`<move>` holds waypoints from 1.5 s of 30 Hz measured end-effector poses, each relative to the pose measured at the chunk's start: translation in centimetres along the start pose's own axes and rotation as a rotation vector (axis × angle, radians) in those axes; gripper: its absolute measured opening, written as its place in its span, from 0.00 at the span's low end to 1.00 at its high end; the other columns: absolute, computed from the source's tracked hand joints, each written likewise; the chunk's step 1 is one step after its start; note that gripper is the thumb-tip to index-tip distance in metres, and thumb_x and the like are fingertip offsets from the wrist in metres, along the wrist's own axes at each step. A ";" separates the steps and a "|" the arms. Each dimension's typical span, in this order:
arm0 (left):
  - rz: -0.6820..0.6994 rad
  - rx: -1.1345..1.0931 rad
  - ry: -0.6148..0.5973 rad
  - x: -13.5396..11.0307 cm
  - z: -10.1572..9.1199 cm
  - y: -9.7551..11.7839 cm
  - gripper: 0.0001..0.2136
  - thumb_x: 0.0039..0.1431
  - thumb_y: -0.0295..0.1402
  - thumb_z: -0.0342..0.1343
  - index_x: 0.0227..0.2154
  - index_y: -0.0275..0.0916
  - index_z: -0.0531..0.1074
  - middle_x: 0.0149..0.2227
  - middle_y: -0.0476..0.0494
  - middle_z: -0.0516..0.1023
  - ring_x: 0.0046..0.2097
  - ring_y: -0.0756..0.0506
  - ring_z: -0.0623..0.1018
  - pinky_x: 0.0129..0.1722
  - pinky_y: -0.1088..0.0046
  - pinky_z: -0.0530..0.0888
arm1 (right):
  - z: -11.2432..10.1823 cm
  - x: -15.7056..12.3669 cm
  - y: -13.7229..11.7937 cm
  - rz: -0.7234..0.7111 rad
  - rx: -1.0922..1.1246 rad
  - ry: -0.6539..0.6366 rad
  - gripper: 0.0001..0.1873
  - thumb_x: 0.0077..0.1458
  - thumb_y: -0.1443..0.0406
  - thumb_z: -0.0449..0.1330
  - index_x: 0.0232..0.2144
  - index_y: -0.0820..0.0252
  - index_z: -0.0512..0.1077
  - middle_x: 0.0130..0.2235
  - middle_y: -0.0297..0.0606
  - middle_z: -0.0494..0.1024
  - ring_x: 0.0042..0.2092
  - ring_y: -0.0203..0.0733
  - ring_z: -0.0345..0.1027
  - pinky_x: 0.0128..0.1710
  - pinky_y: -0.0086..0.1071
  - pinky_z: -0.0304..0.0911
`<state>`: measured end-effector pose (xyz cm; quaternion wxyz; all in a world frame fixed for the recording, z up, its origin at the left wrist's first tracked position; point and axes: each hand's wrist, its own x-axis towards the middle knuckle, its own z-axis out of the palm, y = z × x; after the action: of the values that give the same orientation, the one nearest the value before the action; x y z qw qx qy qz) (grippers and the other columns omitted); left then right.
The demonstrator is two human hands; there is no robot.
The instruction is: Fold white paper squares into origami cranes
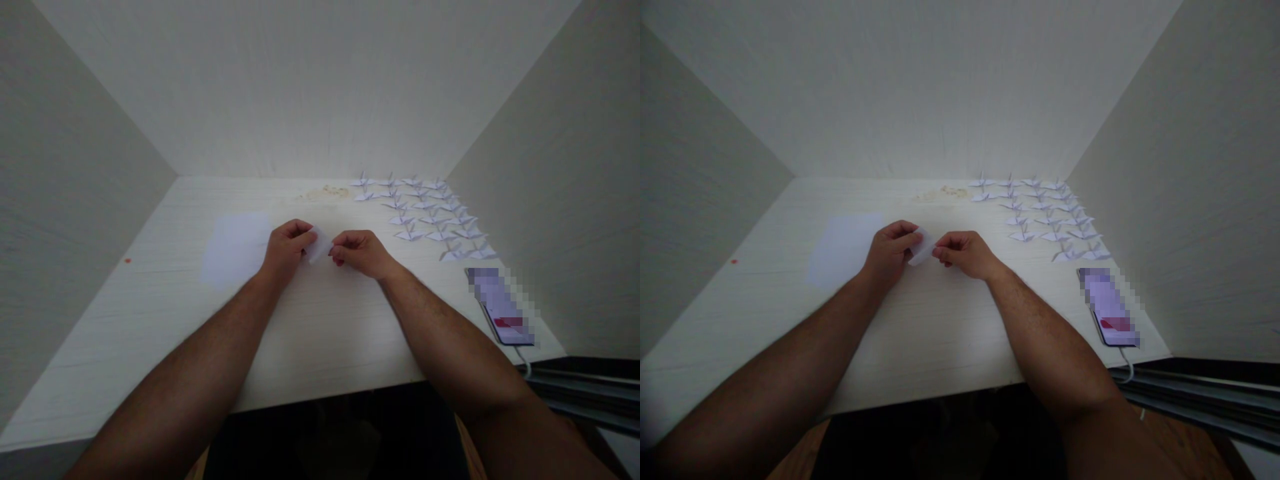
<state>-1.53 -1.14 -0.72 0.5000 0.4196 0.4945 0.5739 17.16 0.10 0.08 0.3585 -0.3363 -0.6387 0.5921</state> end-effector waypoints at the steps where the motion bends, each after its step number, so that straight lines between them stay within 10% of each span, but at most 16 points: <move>1: 0.014 0.022 -0.002 0.0 0.0 -0.1 0.07 0.41 0.32 0.66 0.24 0.39 0.73 0.21 0.54 0.70 0.22 0.53 0.67 0.22 0.76 0.62 | 0.1 0.1 0.0 0.007 -0.001 0.025 0.16 0.45 0.54 0.69 0.27 0.61 0.75 0.24 0.31 0.74 0.26 0.32 0.67 0.29 0.29 0.67; 45: 0.140 0.387 -0.122 -1.2 0.6 1.1 0.03 0.45 0.31 0.63 0.25 0.39 0.80 0.23 0.49 0.78 0.26 0.50 0.72 0.28 0.74 0.68 | 0.1 0.4 0.7 0.040 -0.242 0.299 0.12 0.41 0.59 0.67 0.23 0.61 0.72 0.22 0.31 0.73 0.25 0.32 0.62 0.26 0.28 0.57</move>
<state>-0.97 -2.22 0.47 0.3982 0.5749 0.5340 0.4751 16.89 0.50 -0.61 0.3943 -0.4739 -0.6380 0.4614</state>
